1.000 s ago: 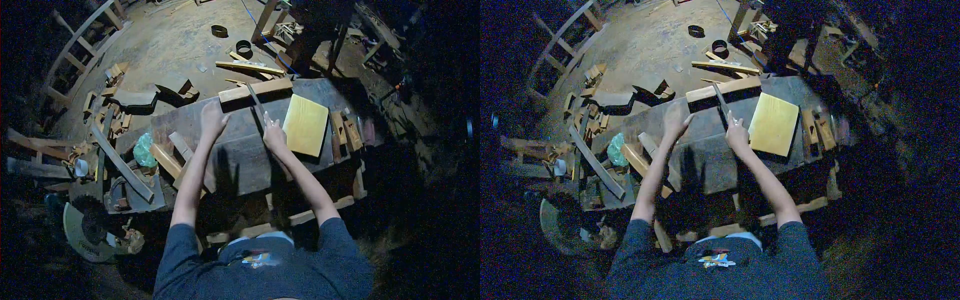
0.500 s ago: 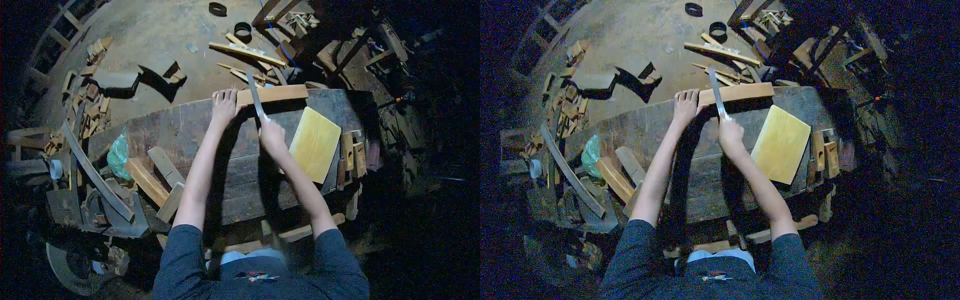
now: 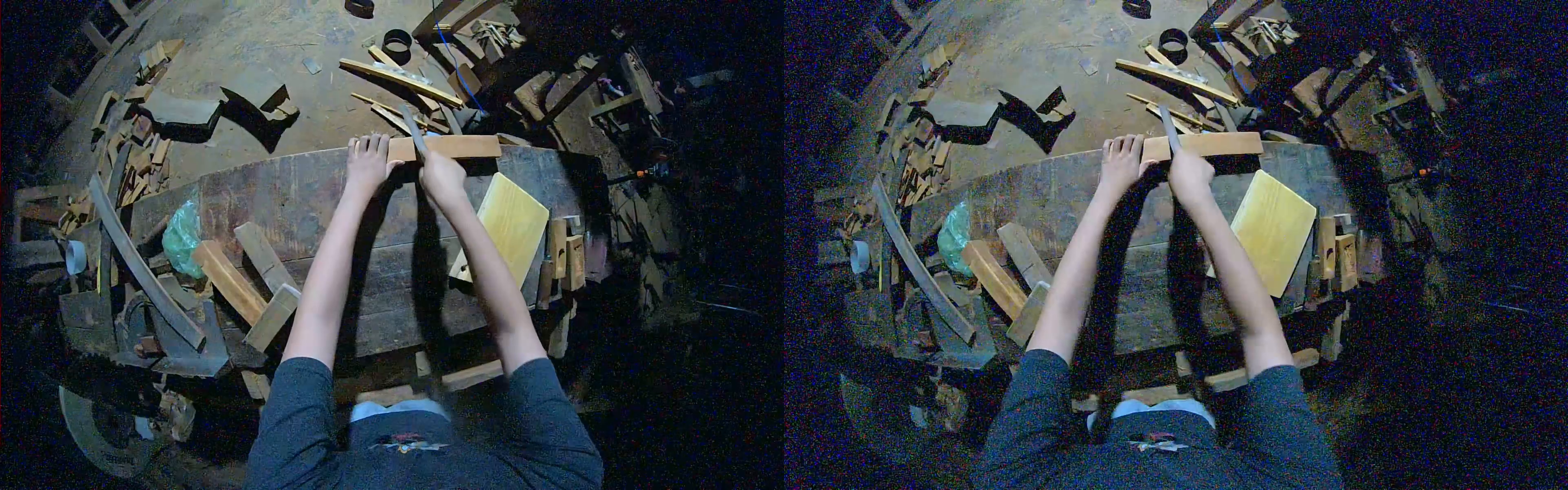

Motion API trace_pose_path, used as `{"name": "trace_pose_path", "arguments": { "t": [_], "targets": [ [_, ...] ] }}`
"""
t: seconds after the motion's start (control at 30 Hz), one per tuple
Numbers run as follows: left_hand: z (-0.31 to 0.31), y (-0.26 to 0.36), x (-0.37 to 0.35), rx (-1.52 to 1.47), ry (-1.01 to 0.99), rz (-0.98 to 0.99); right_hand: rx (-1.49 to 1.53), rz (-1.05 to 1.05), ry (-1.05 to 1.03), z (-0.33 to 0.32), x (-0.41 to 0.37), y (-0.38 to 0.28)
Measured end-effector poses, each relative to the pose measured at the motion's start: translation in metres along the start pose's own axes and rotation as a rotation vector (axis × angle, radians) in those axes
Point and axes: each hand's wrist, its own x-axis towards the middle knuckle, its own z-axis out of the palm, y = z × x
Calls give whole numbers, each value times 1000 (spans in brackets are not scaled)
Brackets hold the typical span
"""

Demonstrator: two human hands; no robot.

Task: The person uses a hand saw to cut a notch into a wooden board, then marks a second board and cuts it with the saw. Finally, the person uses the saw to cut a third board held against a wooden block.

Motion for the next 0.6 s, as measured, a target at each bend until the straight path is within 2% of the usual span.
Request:
{"name": "trace_pose_path", "arguments": {
  "t": [0.03, 0.1, 0.27, 0.33, 0.47, 0.6],
  "targets": [
    [1, 0, 1, -3, 7, 4, -40, -10, -62, -10, -18, 5],
    [3, -1, 0, 5, -44, -9, 44, -71, -22, -28, -66, 15],
    [6, -3, 0, 8, -70, -4, 8, -10, -154, -61, -126, 29],
    [4, -1, 1, 0, -69, 2, 39, 2, -174, -52, -115, 33],
    [-2, -1, 1, -12, -65, 9, 103, -19, -62, 6, -45, 34],
    [-2, -1, 1, -45, -39, -1, 27, 59, -33, 11, -1, 6]
  ]
}}
